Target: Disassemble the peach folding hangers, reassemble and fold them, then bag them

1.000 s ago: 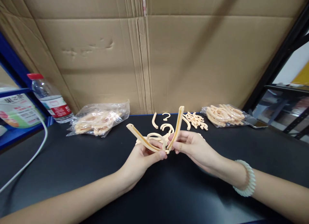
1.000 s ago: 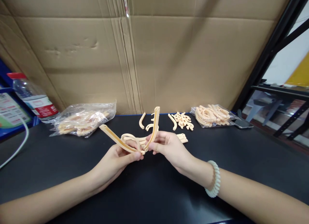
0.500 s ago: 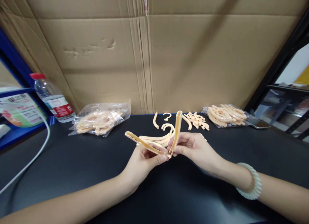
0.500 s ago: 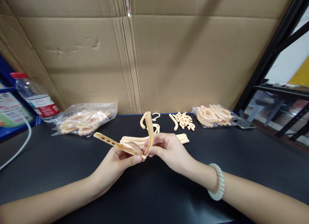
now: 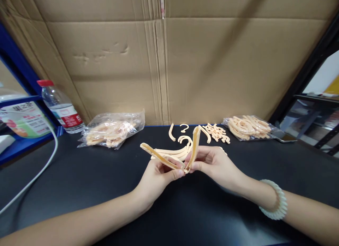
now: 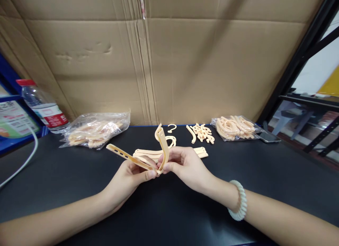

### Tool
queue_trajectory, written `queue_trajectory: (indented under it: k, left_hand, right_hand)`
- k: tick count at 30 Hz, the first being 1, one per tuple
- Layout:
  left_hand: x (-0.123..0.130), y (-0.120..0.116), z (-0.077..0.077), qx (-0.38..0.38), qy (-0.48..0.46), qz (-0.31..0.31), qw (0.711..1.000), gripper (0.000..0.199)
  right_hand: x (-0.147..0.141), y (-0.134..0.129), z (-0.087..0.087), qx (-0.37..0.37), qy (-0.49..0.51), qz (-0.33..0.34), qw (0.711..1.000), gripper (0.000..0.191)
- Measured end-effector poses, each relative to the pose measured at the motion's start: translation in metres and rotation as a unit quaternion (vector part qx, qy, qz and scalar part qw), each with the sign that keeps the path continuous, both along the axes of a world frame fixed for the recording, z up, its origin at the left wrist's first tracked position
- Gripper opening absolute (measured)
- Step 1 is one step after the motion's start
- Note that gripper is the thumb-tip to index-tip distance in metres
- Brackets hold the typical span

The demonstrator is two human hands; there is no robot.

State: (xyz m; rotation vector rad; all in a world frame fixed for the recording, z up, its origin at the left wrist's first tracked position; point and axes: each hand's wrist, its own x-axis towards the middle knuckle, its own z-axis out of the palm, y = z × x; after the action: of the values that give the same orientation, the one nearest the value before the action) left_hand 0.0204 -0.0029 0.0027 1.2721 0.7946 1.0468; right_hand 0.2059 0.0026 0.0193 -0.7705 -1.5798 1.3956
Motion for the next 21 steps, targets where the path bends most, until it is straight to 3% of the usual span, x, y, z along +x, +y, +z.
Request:
queue_trajectory:
  k: [21]
  left_hand:
    - [0.002, -0.001, -0.002, -0.02, -0.023, 0.06, 0.998, 0.018]
  right_hand:
    - [-0.01, -0.011, -0.012, 0.055, 0.02, -0.09, 0.994, 0.011]
